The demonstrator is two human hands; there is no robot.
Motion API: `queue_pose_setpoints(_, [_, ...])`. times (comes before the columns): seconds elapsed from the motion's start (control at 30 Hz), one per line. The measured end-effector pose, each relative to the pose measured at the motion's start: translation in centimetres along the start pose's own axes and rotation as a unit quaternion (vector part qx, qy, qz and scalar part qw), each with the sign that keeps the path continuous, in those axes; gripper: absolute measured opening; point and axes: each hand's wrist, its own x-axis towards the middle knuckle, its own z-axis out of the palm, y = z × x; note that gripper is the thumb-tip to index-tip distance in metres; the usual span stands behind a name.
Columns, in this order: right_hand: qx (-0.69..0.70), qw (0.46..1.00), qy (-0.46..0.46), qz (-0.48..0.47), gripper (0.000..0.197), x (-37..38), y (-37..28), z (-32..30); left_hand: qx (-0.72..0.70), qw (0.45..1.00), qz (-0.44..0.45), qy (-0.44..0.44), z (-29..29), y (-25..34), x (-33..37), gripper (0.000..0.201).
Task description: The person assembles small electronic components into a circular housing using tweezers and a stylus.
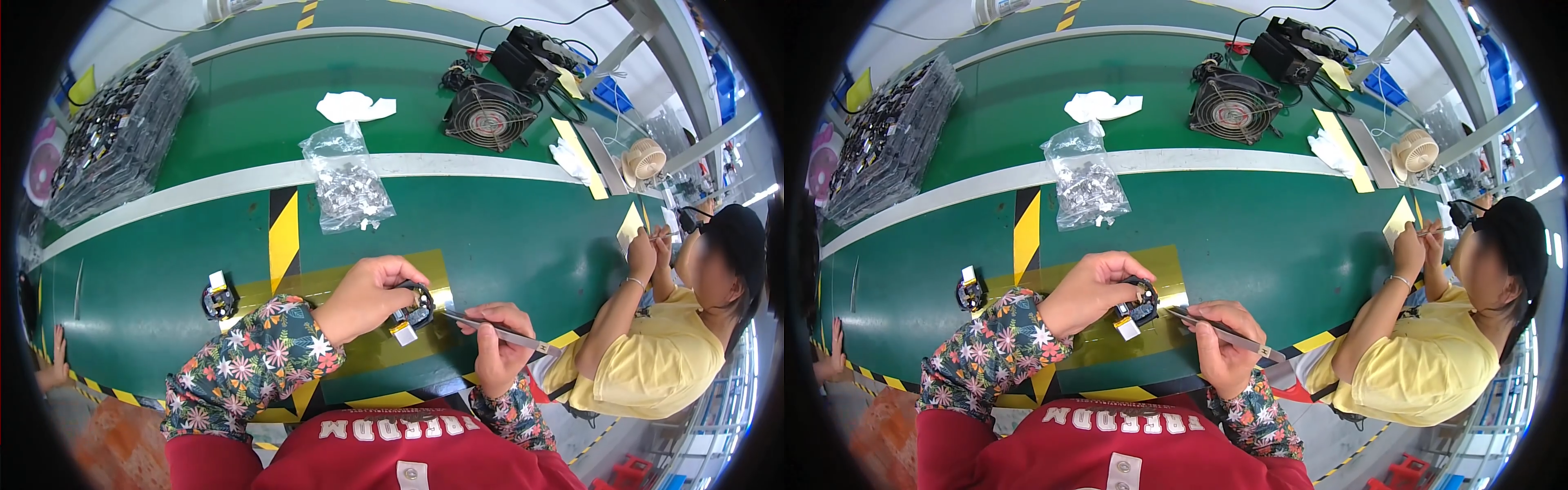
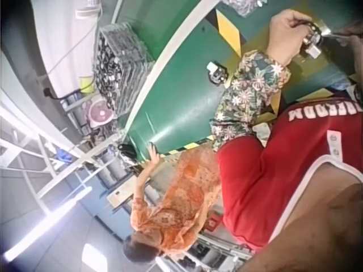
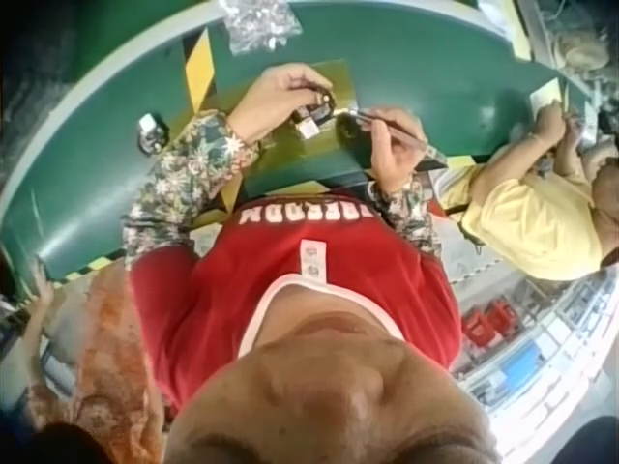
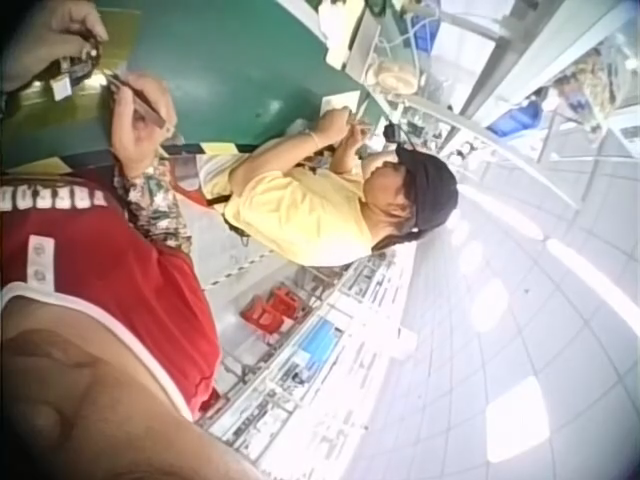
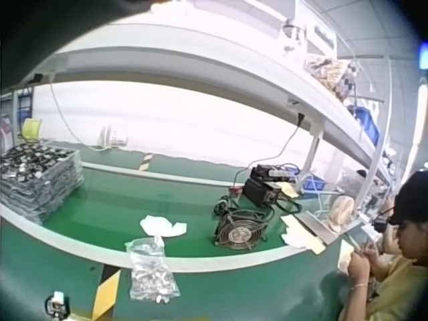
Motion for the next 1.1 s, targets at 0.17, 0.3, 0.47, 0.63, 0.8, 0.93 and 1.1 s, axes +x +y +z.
queue_pose_setpoints(0.17, [0.002, 1.0, 0.003, 0.009, 0.015, -0.1, 0.0, 0.0, 0.0, 1.0, -0.03, -0.002, 0.0, 0.4, 0.0, 0.023])
queue_pose_setpoints(0.3, [0.038, 0.997, 0.047, 0.048, 0.014, 0.0, -0.2, 0.2, 0.021, 0.999, -0.042, -0.004, 0.0, 0.5, 0.3, 0.022])
queue_pose_setpoints(0.47, [0.094, 0.992, 0.07, 0.04, 0.013, 0.2, 0.3, 0.4, 0.015, 1.0, -0.021, -0.006, -0.1, 0.4, 0.0, 0.018])
queue_pose_setpoints(0.63, [-0.101, 0.992, -0.047, 0.064, 0.017, 0.8, 0.0, -0.1, 0.049, 0.998, -0.01, -0.038, 0.0, 0.8, -0.1, 0.016])
queue_pose_setpoints(0.8, [-0.057, 0.981, -0.11, 0.147, 0.025, 1.3, -1.0, 1.4, 0.046, 0.996, 0.071, -0.028, 0.6, 0.7, -0.3, 0.018])
queue_pose_setpoints(0.93, [0.091, 0.976, -0.045, 0.192, 0.029, 1.0, -0.6, 1.9, 0.067, 0.984, 0.139, -0.091, 0.6, -0.1, -1.0, 0.049])
queue_pose_setpoints(1.1, [-0.064, 0.983, 0.009, 0.17, 0.021, 2.3, 0.8, -3.0, 0.401, 0.895, 0.186, 0.062, -2.4, 4.2, -6.8, 0.043])
